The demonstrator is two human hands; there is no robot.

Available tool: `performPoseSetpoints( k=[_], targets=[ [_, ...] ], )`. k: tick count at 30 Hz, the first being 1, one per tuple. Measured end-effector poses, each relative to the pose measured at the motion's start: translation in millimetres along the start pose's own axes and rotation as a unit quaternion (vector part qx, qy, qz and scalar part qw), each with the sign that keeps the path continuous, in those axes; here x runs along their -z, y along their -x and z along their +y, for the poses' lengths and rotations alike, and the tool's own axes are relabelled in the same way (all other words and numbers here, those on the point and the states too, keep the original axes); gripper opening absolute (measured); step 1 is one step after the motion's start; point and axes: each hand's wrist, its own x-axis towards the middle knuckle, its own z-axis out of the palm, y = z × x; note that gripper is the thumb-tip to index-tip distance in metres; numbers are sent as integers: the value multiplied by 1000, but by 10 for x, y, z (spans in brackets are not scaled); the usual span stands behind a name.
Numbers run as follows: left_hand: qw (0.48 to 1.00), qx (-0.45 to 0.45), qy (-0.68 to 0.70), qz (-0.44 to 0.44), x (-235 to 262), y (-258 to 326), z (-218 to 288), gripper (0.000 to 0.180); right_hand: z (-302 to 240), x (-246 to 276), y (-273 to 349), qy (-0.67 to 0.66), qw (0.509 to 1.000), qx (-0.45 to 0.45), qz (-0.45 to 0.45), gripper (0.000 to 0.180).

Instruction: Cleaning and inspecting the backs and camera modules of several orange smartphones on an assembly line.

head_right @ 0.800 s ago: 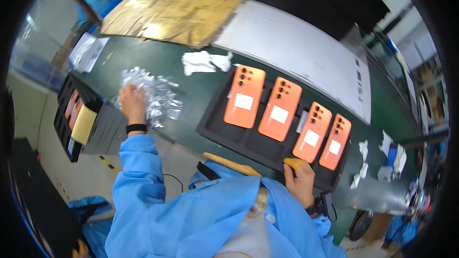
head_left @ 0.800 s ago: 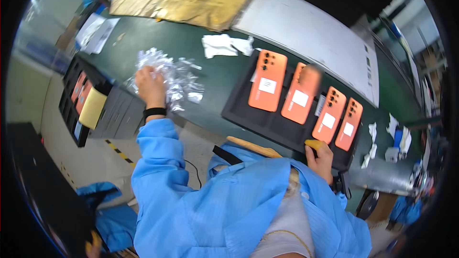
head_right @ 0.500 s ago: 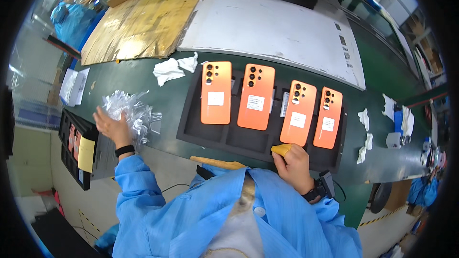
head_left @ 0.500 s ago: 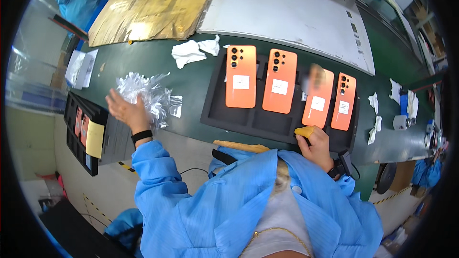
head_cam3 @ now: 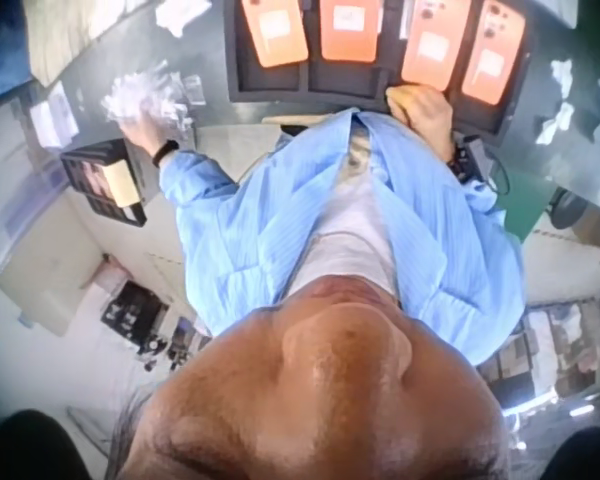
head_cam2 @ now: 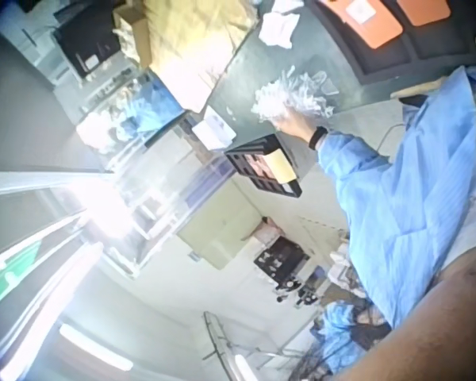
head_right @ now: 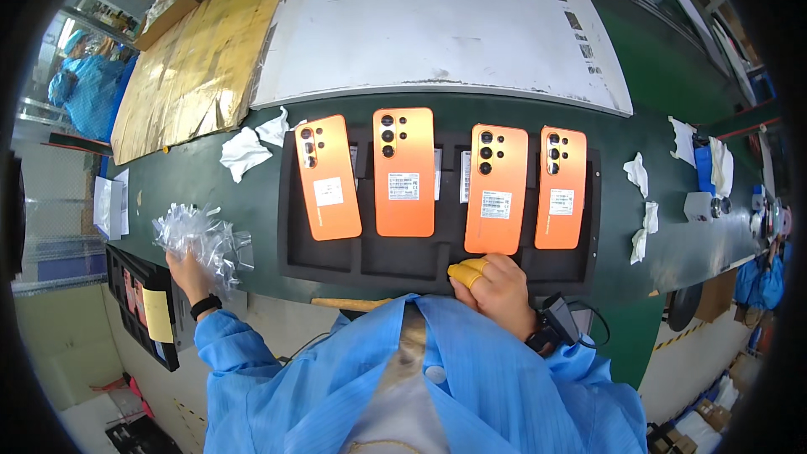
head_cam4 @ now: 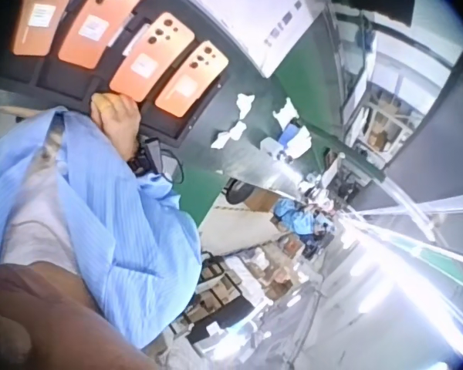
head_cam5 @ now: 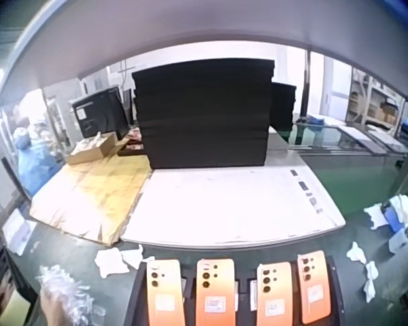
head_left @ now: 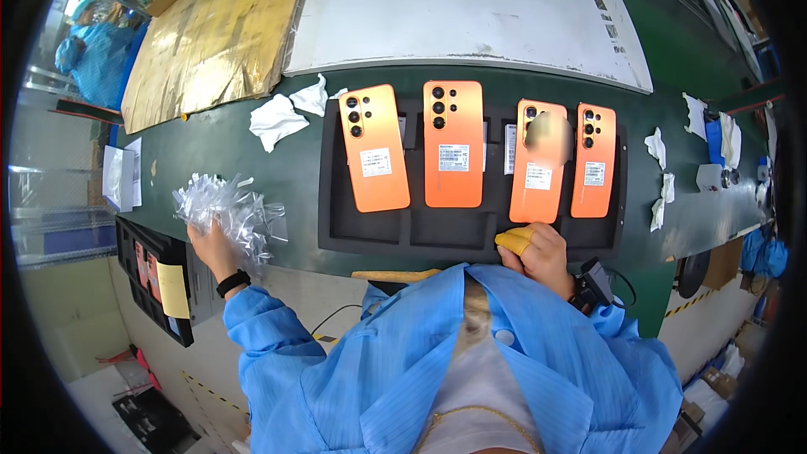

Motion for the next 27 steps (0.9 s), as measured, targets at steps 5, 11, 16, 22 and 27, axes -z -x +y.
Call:
performPoseSetpoints(
  k=[5,11,16,22,27],
  targets=[
    [996,15,79,29,-69,25,-62,52,-4,-38,-29,2,999,29,32,22],
    [995,-7,93,41,-126,-74,-308,53,18,-47,-7,15,1000,7,3,25],
    [989,10,139,50,-132,25,-93,54,9,-53,5,31,999,-11,-13,27],
    [985,27,161,49,-111,71,-132,47,13,-72,26,50,999,-16,-16,29],
    [986,24,157,47,-60,60,-198,43,36,-74,64,45,999,-15,-13,31]
  ],
)
